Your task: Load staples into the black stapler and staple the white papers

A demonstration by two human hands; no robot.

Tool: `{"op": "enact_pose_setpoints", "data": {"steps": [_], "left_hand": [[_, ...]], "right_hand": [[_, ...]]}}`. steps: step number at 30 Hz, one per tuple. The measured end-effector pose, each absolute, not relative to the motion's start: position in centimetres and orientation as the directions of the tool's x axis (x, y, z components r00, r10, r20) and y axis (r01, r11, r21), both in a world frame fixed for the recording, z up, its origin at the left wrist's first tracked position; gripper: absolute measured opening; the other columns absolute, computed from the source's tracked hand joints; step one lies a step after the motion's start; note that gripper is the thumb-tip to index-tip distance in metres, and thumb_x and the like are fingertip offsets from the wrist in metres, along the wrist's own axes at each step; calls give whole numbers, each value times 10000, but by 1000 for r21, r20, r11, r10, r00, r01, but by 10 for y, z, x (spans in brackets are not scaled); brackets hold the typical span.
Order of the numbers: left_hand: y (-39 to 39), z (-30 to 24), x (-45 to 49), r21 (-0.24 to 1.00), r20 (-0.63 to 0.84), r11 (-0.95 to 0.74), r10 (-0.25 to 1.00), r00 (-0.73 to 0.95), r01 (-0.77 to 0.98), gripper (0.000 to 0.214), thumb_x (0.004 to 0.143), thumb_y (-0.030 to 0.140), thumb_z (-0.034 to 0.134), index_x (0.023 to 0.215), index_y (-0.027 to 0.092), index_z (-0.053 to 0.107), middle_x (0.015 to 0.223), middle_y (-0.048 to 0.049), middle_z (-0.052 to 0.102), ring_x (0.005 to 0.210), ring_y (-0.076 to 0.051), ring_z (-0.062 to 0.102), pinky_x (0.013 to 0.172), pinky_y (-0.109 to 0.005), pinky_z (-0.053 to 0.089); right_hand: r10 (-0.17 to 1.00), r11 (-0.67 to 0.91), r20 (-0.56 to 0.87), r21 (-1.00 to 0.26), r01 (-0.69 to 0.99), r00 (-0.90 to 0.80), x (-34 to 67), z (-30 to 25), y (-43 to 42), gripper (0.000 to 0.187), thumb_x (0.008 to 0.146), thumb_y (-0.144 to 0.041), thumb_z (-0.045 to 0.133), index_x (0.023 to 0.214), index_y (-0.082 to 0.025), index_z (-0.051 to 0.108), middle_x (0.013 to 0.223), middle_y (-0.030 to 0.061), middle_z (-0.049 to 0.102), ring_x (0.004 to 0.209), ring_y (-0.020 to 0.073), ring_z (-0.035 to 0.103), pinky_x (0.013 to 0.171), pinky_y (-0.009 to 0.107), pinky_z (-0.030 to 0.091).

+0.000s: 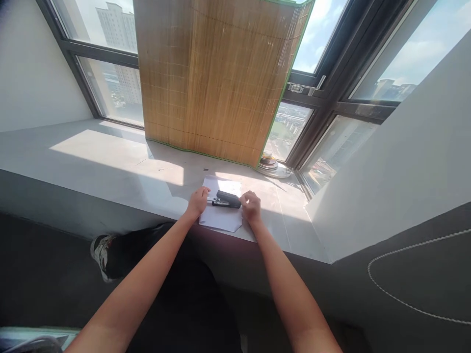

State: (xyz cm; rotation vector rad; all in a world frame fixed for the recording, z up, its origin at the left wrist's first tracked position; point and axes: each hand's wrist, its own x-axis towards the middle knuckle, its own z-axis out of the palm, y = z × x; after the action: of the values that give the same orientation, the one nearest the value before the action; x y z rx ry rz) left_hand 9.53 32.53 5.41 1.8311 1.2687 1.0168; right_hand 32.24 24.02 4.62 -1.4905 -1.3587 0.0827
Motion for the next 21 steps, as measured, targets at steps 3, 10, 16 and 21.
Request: {"op": "enact_pose_setpoints", "data": {"steps": [3,10,16,21], "left_hand": [[325,55,95,879,206,-272,957,203,392,392,1060,230,350,1013,213,738,1160,-112,794,1120,-282,706,1043,-414,530],[326,51,95,899,219,-267,961,170,347,367,1050,243,360,964,213,715,1090,-112,793,1054,-275,709,1001,-411,532],[332,51,95,979,203,-202,979,-6,32,307,1006,275,396,880,219,669,1048,-112,789,1086,-255,731,1051,-412,541],[332,59,95,793,-111,139,990,83,-593,287,1037,337,415,954,192,650,1198,-166,777,1133,-239,761,1096,-443,563]], "right_hand": [[778,253,544,-730,634,316,323,48,237,314,958,-468,540,769,-248,661,882,66,726,880,245,632,799,390,518],[894,283,441,-696,659,82,318,47,249,436,831,-516,767,1169,-240,754,1155,104,804,1036,301,735,903,455,588],[792,344,605,-558,755,87,297,58,240,215,887,-381,763,1054,-251,800,1019,94,818,943,311,736,859,477,600],[657,438,741,-228,870,-136,261,77,212,300,1041,-202,599,1228,-326,799,1194,90,810,1118,310,717,1013,516,540]]}}
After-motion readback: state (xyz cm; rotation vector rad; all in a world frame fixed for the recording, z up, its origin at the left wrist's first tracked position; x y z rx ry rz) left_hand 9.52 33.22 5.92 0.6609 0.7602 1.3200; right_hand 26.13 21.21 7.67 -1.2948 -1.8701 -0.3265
